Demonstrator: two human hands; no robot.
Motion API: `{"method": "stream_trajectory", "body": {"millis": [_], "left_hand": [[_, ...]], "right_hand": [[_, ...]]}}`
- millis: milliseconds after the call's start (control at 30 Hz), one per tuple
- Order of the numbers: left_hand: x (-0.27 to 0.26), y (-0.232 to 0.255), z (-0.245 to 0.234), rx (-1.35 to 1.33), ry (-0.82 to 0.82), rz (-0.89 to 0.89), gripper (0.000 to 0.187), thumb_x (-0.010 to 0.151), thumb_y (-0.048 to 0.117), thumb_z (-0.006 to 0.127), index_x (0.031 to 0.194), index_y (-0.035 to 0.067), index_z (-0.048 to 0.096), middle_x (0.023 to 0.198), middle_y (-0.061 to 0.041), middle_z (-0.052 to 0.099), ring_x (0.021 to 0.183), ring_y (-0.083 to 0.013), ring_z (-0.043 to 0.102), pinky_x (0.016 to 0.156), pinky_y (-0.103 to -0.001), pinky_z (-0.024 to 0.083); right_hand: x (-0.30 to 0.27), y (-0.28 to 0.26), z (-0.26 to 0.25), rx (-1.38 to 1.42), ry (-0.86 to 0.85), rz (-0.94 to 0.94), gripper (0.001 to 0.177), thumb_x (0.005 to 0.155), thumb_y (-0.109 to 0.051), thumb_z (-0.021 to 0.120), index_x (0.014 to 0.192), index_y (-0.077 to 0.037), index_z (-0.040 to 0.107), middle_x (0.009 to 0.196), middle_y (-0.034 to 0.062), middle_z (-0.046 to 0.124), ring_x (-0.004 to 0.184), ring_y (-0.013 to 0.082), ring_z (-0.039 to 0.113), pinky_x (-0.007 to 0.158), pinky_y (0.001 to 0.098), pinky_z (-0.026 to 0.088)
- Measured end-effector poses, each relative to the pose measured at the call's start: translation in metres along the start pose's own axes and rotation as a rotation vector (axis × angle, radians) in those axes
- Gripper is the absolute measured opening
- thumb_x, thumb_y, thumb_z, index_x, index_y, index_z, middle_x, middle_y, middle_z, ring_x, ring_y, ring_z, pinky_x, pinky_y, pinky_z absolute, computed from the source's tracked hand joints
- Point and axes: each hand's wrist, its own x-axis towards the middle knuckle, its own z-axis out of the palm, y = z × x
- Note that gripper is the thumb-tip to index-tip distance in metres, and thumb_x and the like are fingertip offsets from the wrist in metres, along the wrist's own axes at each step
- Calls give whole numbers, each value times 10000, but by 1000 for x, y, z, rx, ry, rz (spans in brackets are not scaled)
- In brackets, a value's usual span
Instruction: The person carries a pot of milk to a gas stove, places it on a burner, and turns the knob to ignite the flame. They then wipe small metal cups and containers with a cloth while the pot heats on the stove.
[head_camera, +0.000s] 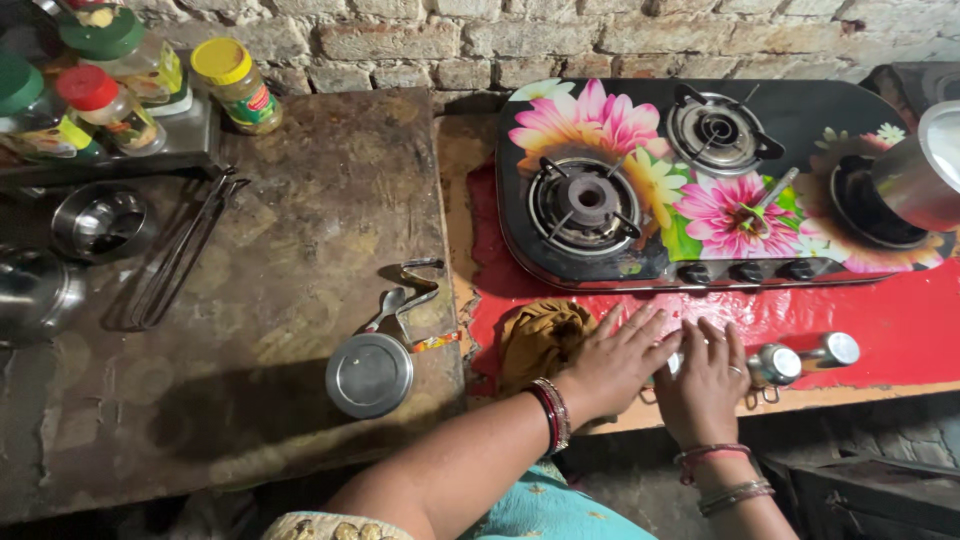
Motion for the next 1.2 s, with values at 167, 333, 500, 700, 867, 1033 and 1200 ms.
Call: {"method": "stream_trajectory", "body": {"millis": [167, 333, 500, 700, 867, 1033, 1200], "left_hand": [[-22, -23, 3, -38, 45, -2, 652, 900, 241, 609, 1525, 142, 454, 1599, -200, 409, 1538, -351, 311, 1264, -584, 177], [-40, -39, -2, 21, 15, -97, 589, 866, 170, 583, 1436, 34, 527, 1534, -189, 450, 1467, -365, 385, 1206, -571, 242], [-49, -47, -4, -51, -79, -218, 274, 857, 137, 603, 1114, 74, 675, 1249, -127, 607, 1271, -329, 530, 1070, -504, 394], [-38, -49, 0, -334, -4, -425, 162, 912, 191, 593, 1022, 102, 671, 1112, -119, 654, 1066, -354, 624, 915, -525, 459], [-18, -43, -22, -767, 112, -758, 308, 1022, 350, 495, 1058, 79, 636, 1044, -165, 699, 973, -389, 660, 819, -504, 506], [2, -50, -49, -854, 391, -751, 351, 1041, 387, 497, 992, 85, 669, 945, -173, 711, 935, -378, 693, 837, -450, 537], [19, -57, -41, -697, 446, -622, 303, 953, 349, 648, 834, 71, 668, 896, -155, 711, 849, -373, 689, 780, -460, 528]], "right_hand": [[-2, -25, 9, 16, -9, -22, 586, 862, -335, 684, 1393, -111, 577, 1489, 136, 515, 1518, 374, 307, 1184, 557, 218], [-4, -51, 12, -49, -62, -64, 435, 850, -368, 692, 1242, -181, 681, 1441, 87, 555, 1498, 340, 323, 1180, 536, 214], [-11, -73, 16, -70, -170, -81, 284, 863, -368, 688, 1097, -213, 731, 1380, 77, 579, 1477, 320, 342, 1197, 515, 211], [-16, -83, 11, 55, -104, -86, 349, 827, -261, 700, 1154, -142, 697, 1283, 78, 636, 1401, 329, 438, 1122, 519, 287], [-2, -88, -5, 450, -265, 278, 376, 930, -284, 685, 1240, -85, 610, 1123, 133, 694, 1029, 297, 690, 872, 404, 532], [6, -95, -18, 788, -201, 295, 399, 929, -215, 684, 1263, -43, 550, 1023, 147, 732, 901, 266, 735, 768, 367, 567], [6, -86, -15, 519, -83, 77, 433, 786, -6, 778, 1172, -42, 585, 1091, 162, 638, 934, 289, 654, 781, 370, 559]]}}
